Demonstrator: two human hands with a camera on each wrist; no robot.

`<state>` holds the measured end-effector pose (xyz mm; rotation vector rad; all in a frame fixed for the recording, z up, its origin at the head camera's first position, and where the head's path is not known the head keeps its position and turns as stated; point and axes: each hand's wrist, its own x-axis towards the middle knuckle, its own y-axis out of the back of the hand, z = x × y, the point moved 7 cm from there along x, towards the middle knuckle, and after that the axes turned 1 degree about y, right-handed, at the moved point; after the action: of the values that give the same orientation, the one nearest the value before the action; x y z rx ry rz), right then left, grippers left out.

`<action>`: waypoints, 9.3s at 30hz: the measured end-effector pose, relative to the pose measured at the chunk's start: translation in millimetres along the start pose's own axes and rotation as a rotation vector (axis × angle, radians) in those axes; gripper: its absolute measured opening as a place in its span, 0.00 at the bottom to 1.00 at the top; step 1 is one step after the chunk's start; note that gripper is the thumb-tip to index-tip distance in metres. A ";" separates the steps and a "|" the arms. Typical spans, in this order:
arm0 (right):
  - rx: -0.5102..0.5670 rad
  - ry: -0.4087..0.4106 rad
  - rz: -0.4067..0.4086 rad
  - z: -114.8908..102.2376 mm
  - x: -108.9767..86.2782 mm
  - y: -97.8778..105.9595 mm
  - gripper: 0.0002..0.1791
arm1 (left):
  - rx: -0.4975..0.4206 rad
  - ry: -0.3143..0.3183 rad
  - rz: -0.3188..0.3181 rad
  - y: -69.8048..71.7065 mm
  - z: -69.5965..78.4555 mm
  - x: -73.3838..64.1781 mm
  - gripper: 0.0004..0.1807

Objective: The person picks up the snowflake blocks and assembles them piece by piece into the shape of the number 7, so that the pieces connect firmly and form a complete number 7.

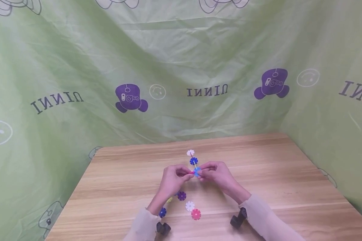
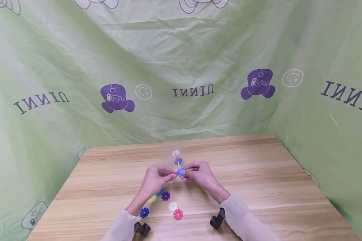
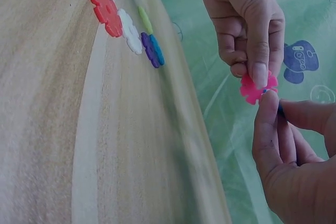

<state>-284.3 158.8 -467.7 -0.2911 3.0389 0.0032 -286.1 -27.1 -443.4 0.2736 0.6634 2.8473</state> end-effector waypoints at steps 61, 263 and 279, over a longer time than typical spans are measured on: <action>0.028 -0.012 0.008 -5.1 -1.3 2.5 0.18 | 0.354 0.022 -0.352 33.7 -52.0 -23.6 0.16; 0.075 0.004 -0.083 -0.1 -6.3 -12.7 0.16 | 0.336 -0.004 -0.282 51.1 -59.3 -50.8 0.12; 0.073 0.002 -0.079 0.9 -6.6 -11.0 0.15 | 0.356 0.051 -0.296 49.4 -59.0 -48.2 0.11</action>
<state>-275.7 149.3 -467.9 -0.4046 3.0188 -0.1133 -260.7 -106.5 -479.5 0.1410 1.1206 2.4520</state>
